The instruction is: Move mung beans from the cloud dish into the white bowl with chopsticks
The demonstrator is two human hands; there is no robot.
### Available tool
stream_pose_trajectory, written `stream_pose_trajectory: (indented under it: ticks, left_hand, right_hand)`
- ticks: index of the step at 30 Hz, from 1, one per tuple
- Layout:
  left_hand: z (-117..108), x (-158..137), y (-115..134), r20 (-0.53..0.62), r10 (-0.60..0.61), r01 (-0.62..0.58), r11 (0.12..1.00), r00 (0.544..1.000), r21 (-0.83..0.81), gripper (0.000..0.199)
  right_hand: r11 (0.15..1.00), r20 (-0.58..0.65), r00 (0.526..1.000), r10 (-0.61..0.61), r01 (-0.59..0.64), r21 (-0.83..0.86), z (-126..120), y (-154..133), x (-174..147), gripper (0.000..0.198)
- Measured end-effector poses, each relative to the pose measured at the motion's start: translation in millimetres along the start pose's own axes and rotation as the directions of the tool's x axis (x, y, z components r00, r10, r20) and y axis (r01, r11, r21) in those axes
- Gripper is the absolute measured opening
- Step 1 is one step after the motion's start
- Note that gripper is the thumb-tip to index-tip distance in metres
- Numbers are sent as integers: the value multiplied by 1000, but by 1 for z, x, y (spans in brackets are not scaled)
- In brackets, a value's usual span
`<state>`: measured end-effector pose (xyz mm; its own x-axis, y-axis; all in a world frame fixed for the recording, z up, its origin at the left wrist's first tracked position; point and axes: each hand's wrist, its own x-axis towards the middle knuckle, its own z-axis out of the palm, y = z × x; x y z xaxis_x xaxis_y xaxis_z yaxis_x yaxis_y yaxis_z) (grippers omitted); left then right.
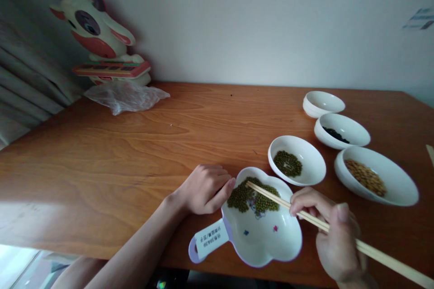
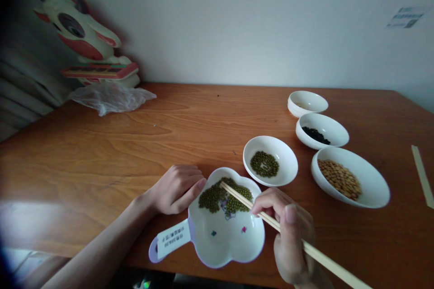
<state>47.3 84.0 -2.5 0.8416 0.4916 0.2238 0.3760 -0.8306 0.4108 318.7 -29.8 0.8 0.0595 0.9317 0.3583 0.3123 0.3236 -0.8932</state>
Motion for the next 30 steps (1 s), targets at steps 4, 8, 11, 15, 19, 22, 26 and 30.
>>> stream_pose_trajectory:
  ticks: [4, 8, 11, 15, 19, 22, 26, 30]
  left_hand:
    - [1, 0, -1, 4, -9, 9, 1000, 1000, 0, 36]
    - [1, 0, -1, -4, -2, 2, 1000, 1000, 1, 37]
    - [0, 1, 0, -9, 0, 0, 1000, 1000, 0, 37]
    - [0, 0, 0, -4, -5, 5, 1000, 1000, 5, 37]
    - [0, -1, 0, 5, -13, 13, 1000, 1000, 0, 36]
    - [0, -1, -1, 8, -4, 4, 1000, 1000, -1, 36]
    - [0, -1, -1, 23, -13, 13, 1000, 1000, -2, 36]
    - [0, -1, -1, 21, -11, 11, 1000, 1000, -9, 36]
  right_hand:
    - [1000, 19, 1000, 4, -4, 1, 2, -2, -1, 56]
    - [1000, 14, 1000, 22, -22, 7, 1, -2, -2, 62]
    - [1000, -64, 998, -28, 27, -15, -4, 0, -3, 60]
    - [1000, -16, 1000, -11, 10, -19, -10, 4, -7, 56]
    - [1000, -33, 999, 3, -3, -10, -9, 4, -9, 56]
    - [999, -15, 1000, -16, 16, -27, -5, 3, -8, 48]
    - [998, 25, 1000, 11, -12, 63, -3, 0, -8, 50]
    - [996, -14, 999, 45, -43, 76, -4, -1, -9, 53]
